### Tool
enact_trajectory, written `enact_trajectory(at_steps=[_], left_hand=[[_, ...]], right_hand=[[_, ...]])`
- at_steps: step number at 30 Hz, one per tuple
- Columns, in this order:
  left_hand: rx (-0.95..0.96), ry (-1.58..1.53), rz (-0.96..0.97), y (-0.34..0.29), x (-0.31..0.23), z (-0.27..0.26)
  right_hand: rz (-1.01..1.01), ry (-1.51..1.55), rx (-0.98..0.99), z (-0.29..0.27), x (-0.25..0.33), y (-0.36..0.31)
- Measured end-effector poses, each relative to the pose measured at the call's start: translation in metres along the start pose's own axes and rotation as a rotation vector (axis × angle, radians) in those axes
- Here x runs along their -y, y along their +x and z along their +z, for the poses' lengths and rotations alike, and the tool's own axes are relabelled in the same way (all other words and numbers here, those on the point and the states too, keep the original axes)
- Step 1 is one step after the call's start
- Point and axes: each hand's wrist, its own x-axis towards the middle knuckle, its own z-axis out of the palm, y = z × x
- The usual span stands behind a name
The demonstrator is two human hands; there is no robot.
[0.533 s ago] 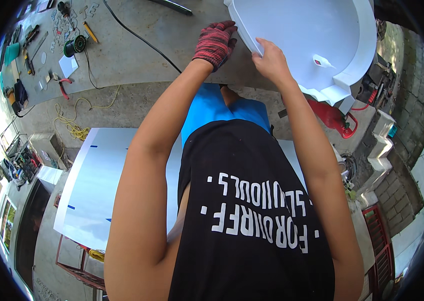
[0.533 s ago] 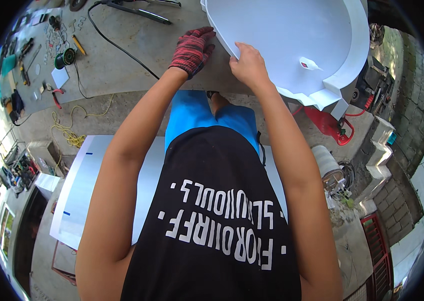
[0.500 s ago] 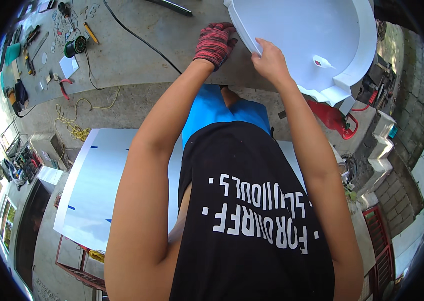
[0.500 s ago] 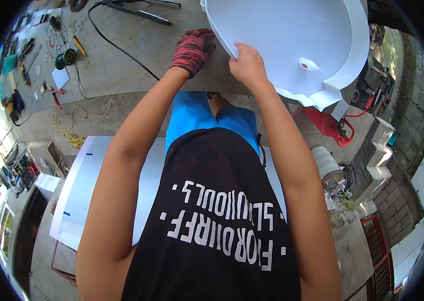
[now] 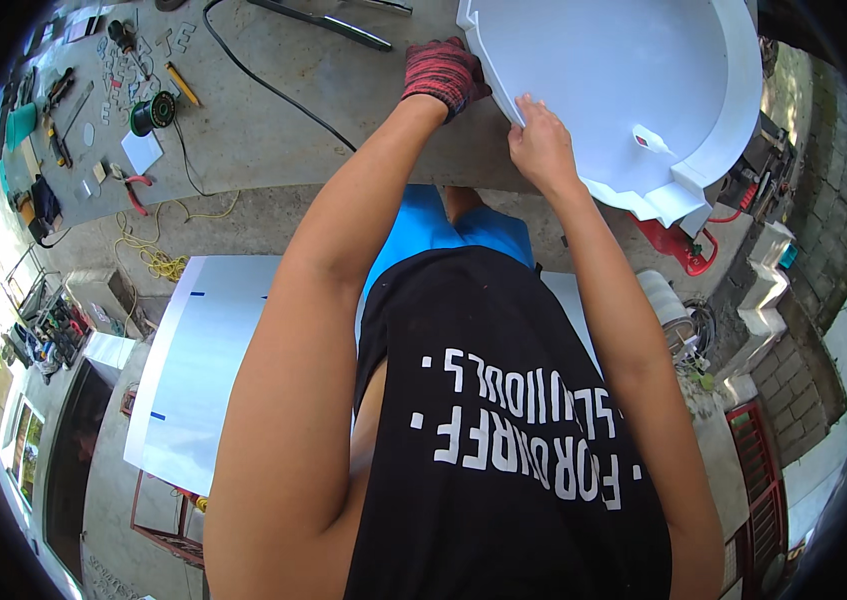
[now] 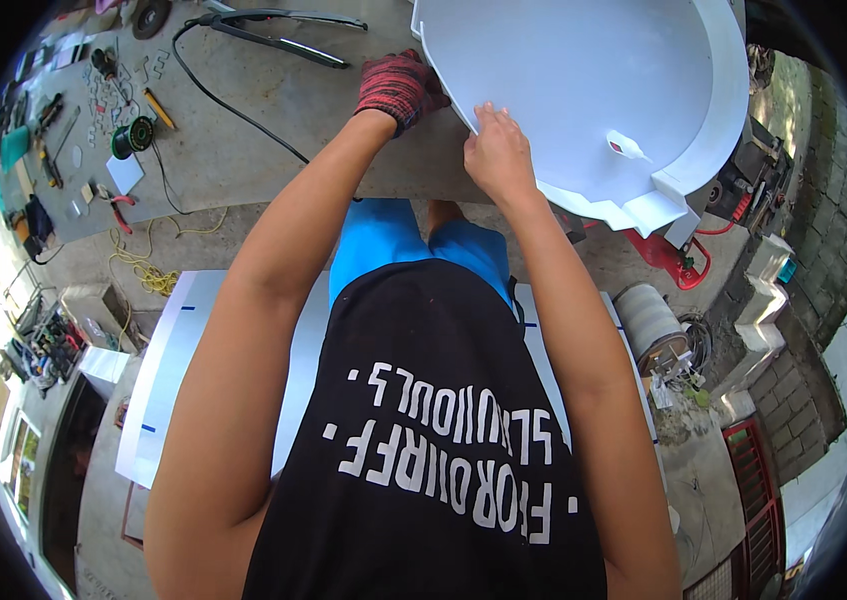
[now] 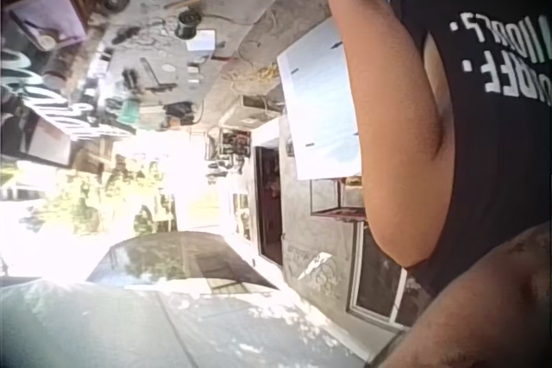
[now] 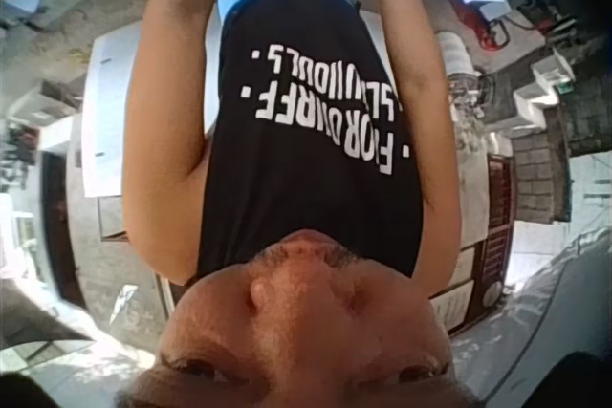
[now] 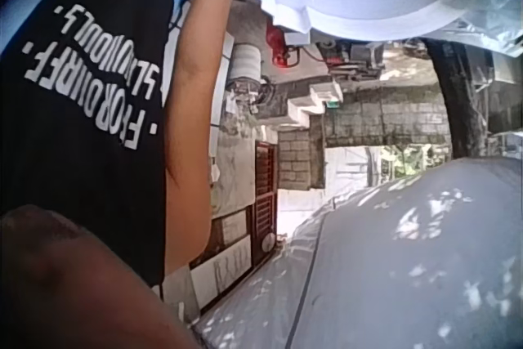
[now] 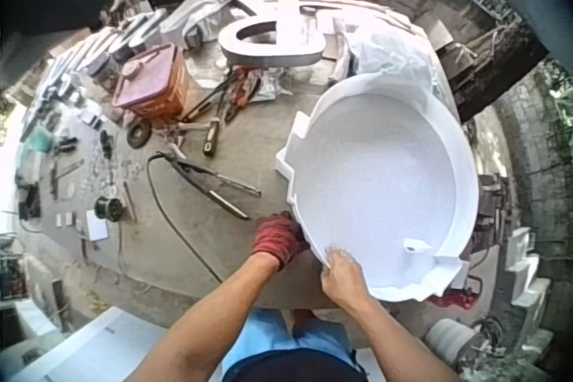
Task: The person is using a heat gun and hand tools to shape and attach vinyl or plastic components to a large sign letter frame.
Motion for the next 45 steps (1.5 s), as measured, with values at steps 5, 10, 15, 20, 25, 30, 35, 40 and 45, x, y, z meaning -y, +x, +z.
enact_trajectory(at_steps=[5, 10, 15, 20, 25, 30, 35, 40, 45], left_hand=[[0.09, 0.023, -0.049, 0.005, -0.005, -0.009], [0.07, -0.015, -0.064, 0.002, 0.001, -0.013], [0.053, -0.124, -0.027, 0.0, 0.007, -0.005], [-0.289, -0.533, 0.07, -0.088, 0.03, -0.018], [-0.505, -0.828, -0.26, -0.196, 0.072, 0.01], [-0.693, -1.127, -0.696, -0.286, 0.112, 0.085], [-0.542, -1.1, -0.742, -0.307, 0.132, 0.138], [-0.452, -0.848, -0.418, -0.294, 0.15, 0.099], [-0.384, -0.922, -0.347, -0.276, 0.225, 0.059]], right_hand=[[0.01, -0.036, 0.027, 0.001, 0.001, 0.0], [-0.001, -0.036, 0.059, 0.003, 0.0, 0.002], [-0.003, 0.026, 0.065, -0.014, 0.007, 0.005], [-0.027, 0.255, 0.054, -0.038, 0.009, -0.003], [-0.231, 0.209, -0.233, -0.06, 0.027, -0.028], [-0.389, 0.253, -0.239, -0.065, 0.04, -0.067], [-0.401, 0.218, -0.072, -0.048, 0.06, -0.105], [-0.299, 0.159, 0.04, -0.005, 0.067, -0.124], [-0.111, 0.306, 0.048, 0.029, 0.093, -0.131]])
